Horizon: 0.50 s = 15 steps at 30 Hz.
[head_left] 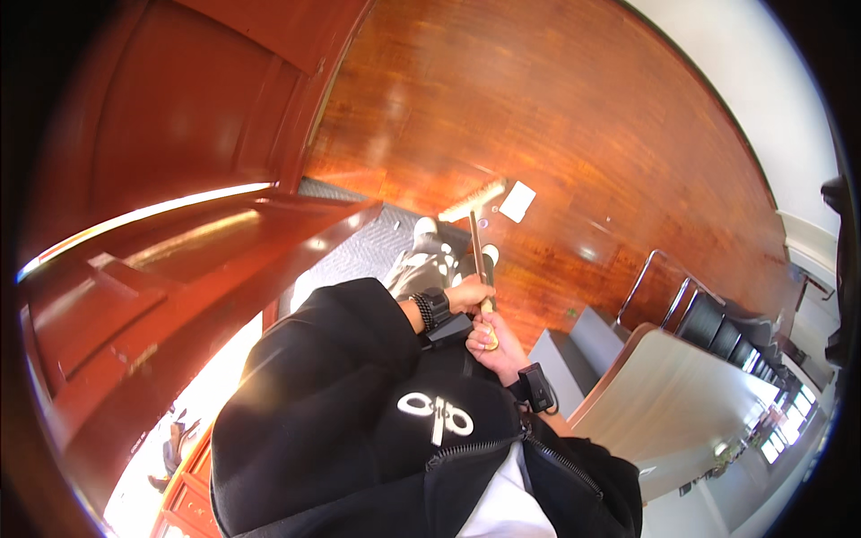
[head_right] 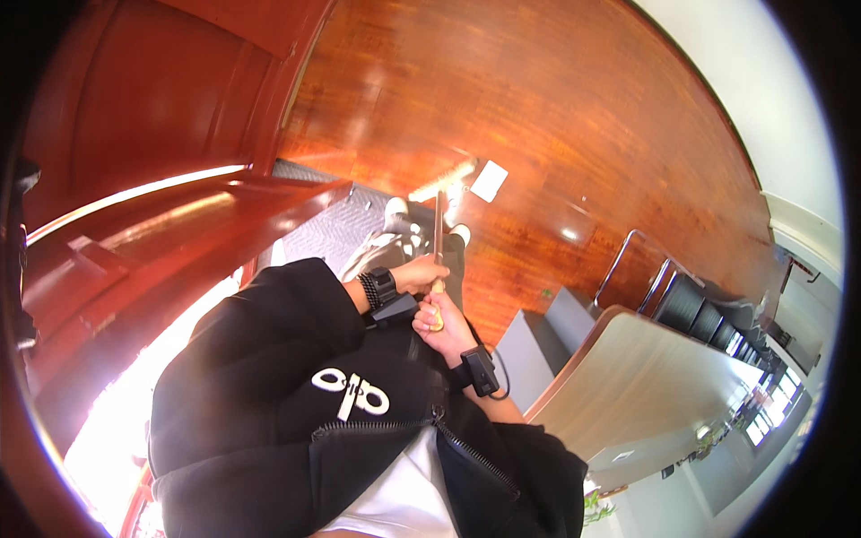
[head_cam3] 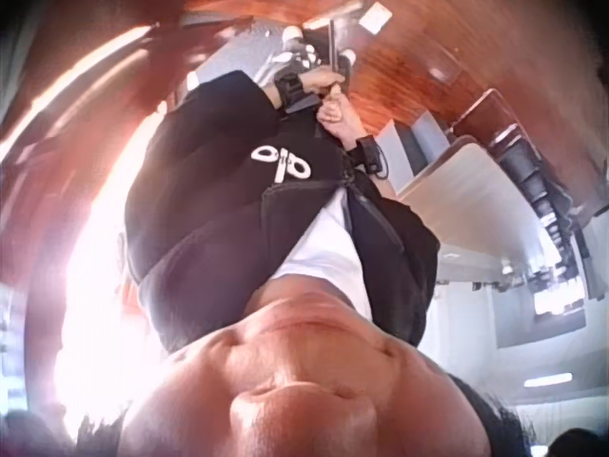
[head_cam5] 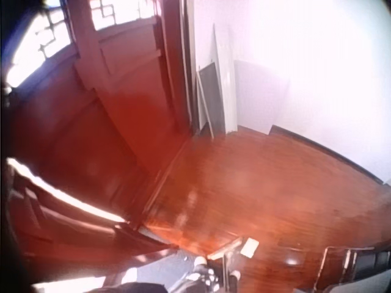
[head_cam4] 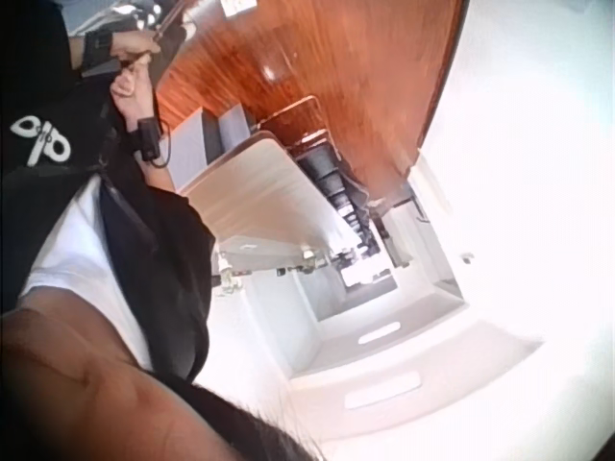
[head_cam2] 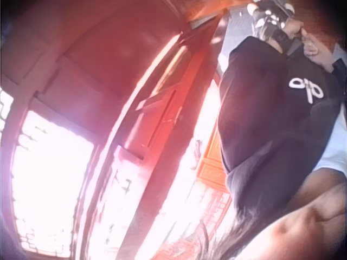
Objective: The person sweeps a wooden floor with a broom, gathering scattered trash and debris into a central pile. The person moves around a large conference table and chairs to reach different areas, then consolidates the debris into one pile.
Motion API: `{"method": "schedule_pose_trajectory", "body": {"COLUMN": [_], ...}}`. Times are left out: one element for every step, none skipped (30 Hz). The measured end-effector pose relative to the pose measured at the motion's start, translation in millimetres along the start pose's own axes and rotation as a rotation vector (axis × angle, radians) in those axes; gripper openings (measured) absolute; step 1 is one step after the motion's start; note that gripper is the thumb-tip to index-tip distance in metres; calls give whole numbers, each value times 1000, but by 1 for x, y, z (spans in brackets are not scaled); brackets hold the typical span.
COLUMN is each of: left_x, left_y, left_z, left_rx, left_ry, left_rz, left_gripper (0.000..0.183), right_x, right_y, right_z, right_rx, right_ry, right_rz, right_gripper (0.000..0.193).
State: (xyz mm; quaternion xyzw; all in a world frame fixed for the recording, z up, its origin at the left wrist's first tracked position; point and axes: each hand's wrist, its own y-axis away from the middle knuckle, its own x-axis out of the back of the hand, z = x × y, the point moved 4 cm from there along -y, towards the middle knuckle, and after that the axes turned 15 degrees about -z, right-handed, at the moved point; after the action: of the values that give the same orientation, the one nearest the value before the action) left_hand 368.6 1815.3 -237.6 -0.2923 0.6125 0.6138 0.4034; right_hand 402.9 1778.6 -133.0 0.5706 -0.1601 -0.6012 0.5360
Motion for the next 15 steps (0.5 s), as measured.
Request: {"method": "schedule_pose_trajectory", "body": {"left_x": [2,7,12,21,28,36,45,58,74,86,97,105,111,117,116], "left_y": [8,15,20,21,20,18,13,11,10,8,4,-1,-7,-14,-22], "left_z": [-7,-15,-24,-31,-39,-45,-54,-59,-61,-71,-81,-94,-105,-117,-121], "left_rx": [-38,-59,-99,-65,-92,-178,-201,-240,-254,-273,-287,-286,-275,-189,-60], "left_ry": [42,38,42,9,-48,34,136,49,-31,21,69,107,143,185,-365], "left_rz": [69,131,179,267,338,377,411,492,542,580,576,555,528,541,486], "left_gripper": [17,16,16,11,7,6,6,5,5,6,5,5,5,10,8], "right_x": [2,6,8,15,24,32,44,51,57,64,76,92,109,119,130], "right_y": [3,3,3,-1,-5,-12,-18,-29,-42,-52,-59,-62,-62,-62,-58], "right_z": [10,17,23,24,26,25,22,19,14,14,16,19,21,22,24], "right_rx": [-66,-84,-124,-131,-157,-203,-229,-245,-256,-284,-330,-361,-393,-327,-301], "right_ry": [-3,50,91,117,86,126,168,226,279,309,282,352,384,401,409], "right_rz": [-22,-14,-101,-88,-48,-43,52,-21,-39,-133,-95,-13,119,64,71], "right_gripper": [11,11,12,12,12,13,13,13,14,13,14,14,14,14,14]}}
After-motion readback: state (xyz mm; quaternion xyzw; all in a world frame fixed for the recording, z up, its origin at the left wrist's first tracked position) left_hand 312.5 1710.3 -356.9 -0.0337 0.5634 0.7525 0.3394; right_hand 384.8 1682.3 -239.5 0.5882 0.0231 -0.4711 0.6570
